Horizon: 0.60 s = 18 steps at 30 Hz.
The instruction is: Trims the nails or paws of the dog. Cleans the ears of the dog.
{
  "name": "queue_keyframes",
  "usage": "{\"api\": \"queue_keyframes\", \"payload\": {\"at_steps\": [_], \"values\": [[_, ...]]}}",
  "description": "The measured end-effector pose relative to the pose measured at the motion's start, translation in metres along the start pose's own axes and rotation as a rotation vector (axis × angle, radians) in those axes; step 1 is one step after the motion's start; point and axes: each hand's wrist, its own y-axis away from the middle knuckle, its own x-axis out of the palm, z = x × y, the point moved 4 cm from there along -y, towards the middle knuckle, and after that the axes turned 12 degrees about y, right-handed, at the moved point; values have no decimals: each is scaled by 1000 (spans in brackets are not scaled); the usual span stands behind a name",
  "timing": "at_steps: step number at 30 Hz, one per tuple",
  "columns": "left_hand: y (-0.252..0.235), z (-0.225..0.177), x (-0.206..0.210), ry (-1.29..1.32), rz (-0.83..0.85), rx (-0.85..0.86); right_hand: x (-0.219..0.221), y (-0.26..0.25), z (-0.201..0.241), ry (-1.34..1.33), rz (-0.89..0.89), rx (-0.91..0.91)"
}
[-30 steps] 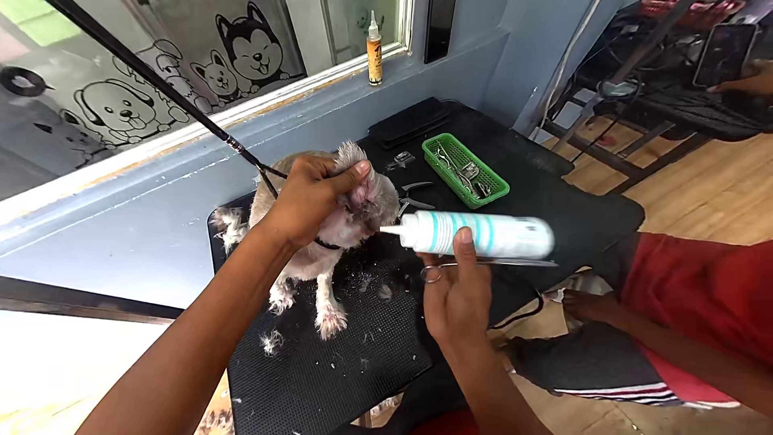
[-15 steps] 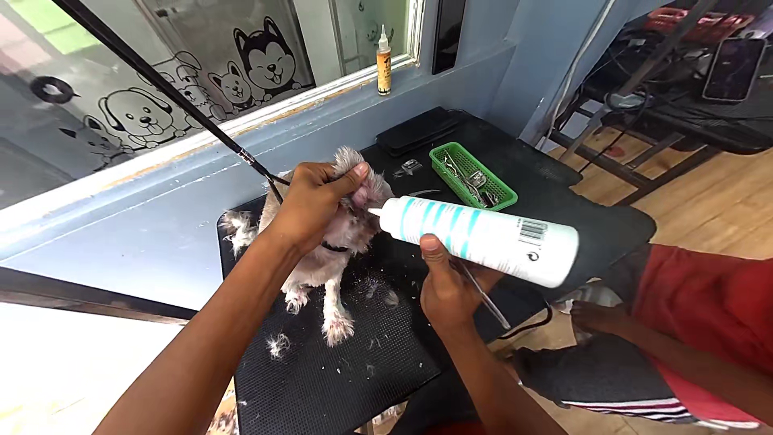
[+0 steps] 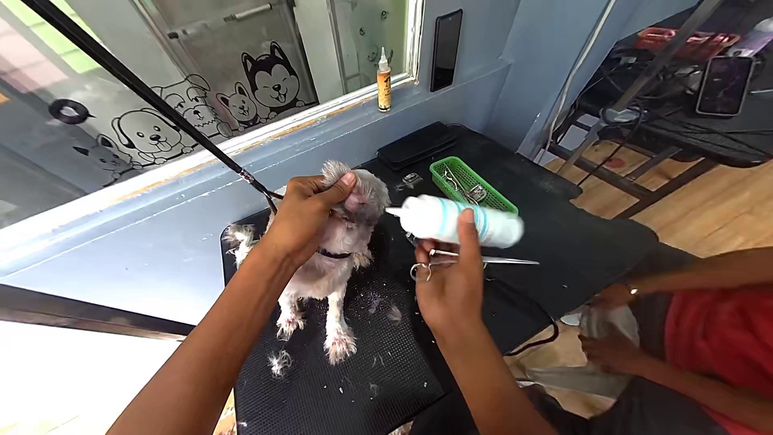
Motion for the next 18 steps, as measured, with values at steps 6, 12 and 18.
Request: {"api": "queue_keyframes", "payload": {"at_steps": [6,12,18], "values": [[-3,-2,-5,42,-26,-6,-51,28,-75,-334,-72,745],[-1,-1,-5,65,-44,-5,-11,24,-12,8,-32,3],[3,-2,-2,70,-43,9,26,23,11,483,106,-878]]}}
